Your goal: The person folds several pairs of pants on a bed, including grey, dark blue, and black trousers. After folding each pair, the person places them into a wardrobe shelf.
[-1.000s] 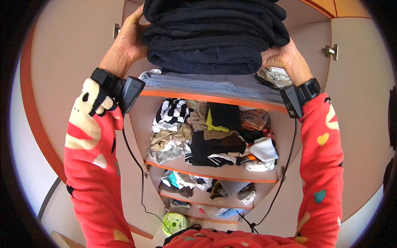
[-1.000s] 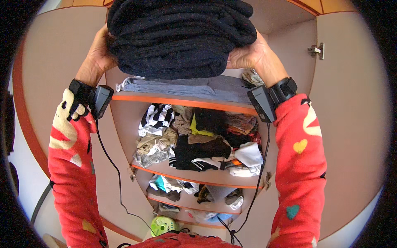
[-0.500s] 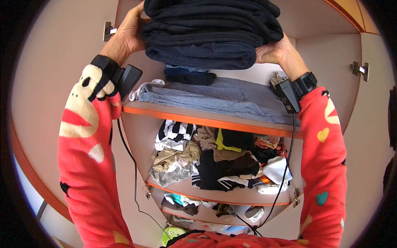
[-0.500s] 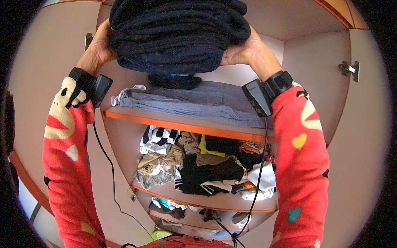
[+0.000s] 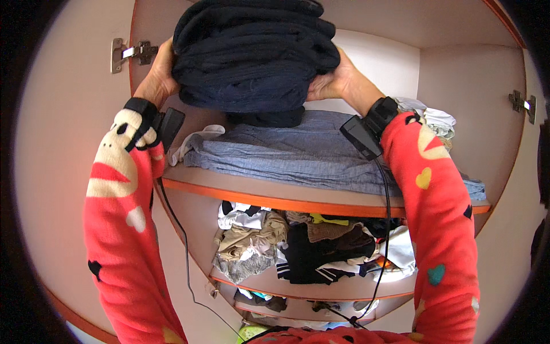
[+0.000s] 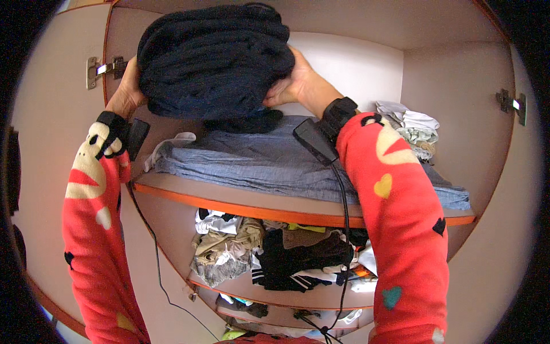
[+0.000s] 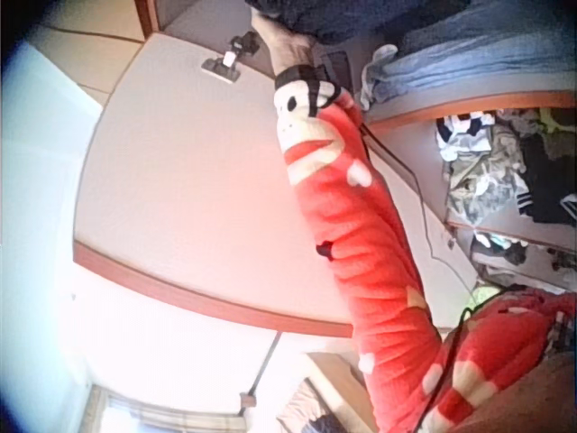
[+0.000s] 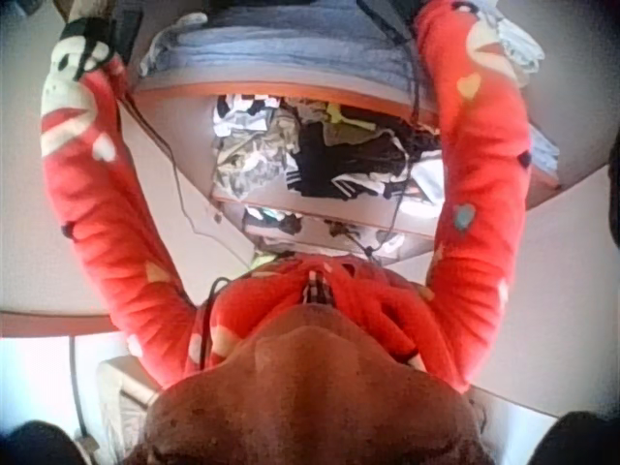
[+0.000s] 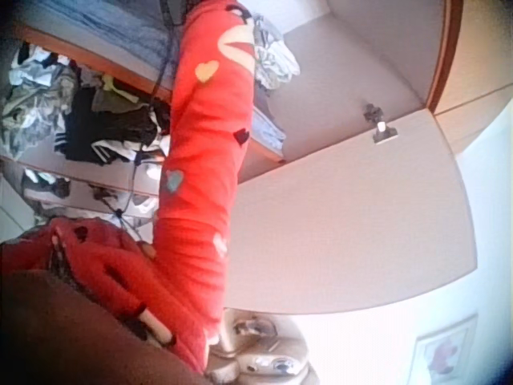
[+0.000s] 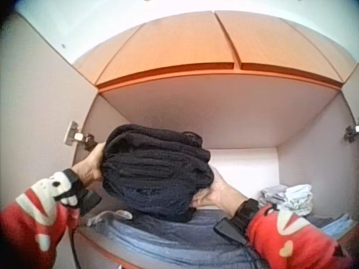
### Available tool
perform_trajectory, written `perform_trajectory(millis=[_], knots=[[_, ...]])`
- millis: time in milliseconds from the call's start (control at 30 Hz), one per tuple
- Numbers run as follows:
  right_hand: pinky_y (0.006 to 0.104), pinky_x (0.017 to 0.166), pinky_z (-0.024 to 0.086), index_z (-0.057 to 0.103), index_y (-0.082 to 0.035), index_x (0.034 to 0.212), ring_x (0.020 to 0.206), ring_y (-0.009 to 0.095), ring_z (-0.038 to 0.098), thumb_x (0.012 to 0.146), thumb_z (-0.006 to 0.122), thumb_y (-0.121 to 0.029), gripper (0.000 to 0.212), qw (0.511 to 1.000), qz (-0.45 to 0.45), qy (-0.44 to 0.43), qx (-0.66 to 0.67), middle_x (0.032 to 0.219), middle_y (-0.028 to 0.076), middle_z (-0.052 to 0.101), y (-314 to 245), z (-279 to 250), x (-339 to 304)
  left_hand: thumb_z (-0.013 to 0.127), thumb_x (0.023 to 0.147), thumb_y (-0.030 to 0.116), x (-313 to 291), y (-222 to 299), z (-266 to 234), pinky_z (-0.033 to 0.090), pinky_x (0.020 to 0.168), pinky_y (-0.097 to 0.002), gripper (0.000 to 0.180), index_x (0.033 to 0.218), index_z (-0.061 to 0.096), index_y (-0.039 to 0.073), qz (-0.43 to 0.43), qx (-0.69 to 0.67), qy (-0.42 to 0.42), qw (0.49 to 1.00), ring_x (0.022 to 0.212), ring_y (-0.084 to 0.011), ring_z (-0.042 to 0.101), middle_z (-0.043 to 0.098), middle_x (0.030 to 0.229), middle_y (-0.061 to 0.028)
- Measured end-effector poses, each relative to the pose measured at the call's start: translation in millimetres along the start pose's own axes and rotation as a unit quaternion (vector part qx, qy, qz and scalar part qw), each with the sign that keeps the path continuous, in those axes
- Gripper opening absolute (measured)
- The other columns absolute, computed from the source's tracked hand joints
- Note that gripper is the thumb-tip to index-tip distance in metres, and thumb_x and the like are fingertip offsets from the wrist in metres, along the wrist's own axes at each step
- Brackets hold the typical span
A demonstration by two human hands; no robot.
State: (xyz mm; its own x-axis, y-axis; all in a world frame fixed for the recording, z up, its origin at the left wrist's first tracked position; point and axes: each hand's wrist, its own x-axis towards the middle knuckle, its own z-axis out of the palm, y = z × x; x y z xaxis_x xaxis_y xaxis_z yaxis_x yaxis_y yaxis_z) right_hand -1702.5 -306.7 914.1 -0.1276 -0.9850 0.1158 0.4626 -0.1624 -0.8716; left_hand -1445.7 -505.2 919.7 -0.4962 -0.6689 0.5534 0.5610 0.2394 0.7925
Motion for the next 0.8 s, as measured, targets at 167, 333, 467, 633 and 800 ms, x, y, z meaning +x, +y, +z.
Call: perform_trajectory(millis=[167, 333, 467, 633, 800], knots=[[0.0528, 0.107, 0.033, 0.060, -0.005, 0.123, 0.120, 0.035, 0.052, 0.080, 0.059, -0.051, 0.063, 0.999, -0.013, -0.015, -0.027, 0.128, 0.017, 0.059, -1, 5, 6, 0.056, 0.085, 0.052, 5, -6, 4, 0.038, 0.105, -0.0495, 0.065, 0.127, 0.059, 0.003, 0.000, -0.038, 0.015, 0.999, 0.120, -0.0324, 0.054, 0.057, 0.131, -0.0205], [0.0535, 0.107, 0.034, 0.061, -0.005, 0.120, 0.119, 0.035, 0.053, 0.080, 0.061, -0.049, 0.060, 0.997, -0.034, -0.037, -0.057, 0.127, 0.017, 0.060, -33, 7, 12, 0.058, 0.082, 0.055, 30, 4, 13, 0.037, 0.106, -0.0523, 0.070, 0.129, 0.059, 0.003, 0.006, -0.018, 0.018, 1.000, 0.123, -0.0319, 0.053, 0.056, 0.134, -0.0210], [0.0507, 0.102, 0.038, 0.063, -0.006, 0.115, 0.113, 0.033, 0.057, 0.079, 0.062, -0.050, 0.056, 0.994, -0.074, -0.007, -0.078, 0.118, 0.015, 0.063, -54, -2, 16, 0.059, 0.081, 0.058, 58, 1, 27, 0.037, 0.106, -0.0524, 0.076, 0.131, 0.056, 0.001, 0.023, -0.047, -0.024, 0.998, 0.125, -0.0333, 0.051, 0.053, 0.136, -0.0222], [0.0508, 0.098, 0.042, 0.064, -0.006, 0.114, 0.108, 0.032, 0.060, 0.080, 0.062, -0.050, 0.055, 0.994, -0.082, 0.004, -0.076, 0.115, 0.015, 0.064, -77, -20, 34, 0.062, 0.079, 0.059, 106, -10, 37, 0.033, 0.107, -0.0533, 0.082, 0.136, 0.051, 0.001, 0.036, -0.023, -0.055, 0.998, 0.127, -0.0350, 0.048, 0.048, 0.140, -0.0235], [0.0549, 0.096, 0.044, 0.064, -0.006, 0.115, 0.106, 0.033, 0.062, 0.082, 0.059, -0.049, 0.054, 0.989, -0.129, 0.046, -0.060, 0.116, 0.015, 0.065, -79, -37, 68, 0.063, 0.078, 0.058, 140, -29, 36, 0.034, 0.105, -0.0549, 0.082, 0.135, 0.052, 0.001, 0.019, -0.038, -0.064, 0.997, 0.126, -0.0350, 0.047, 0.050, 0.138, -0.0235]])
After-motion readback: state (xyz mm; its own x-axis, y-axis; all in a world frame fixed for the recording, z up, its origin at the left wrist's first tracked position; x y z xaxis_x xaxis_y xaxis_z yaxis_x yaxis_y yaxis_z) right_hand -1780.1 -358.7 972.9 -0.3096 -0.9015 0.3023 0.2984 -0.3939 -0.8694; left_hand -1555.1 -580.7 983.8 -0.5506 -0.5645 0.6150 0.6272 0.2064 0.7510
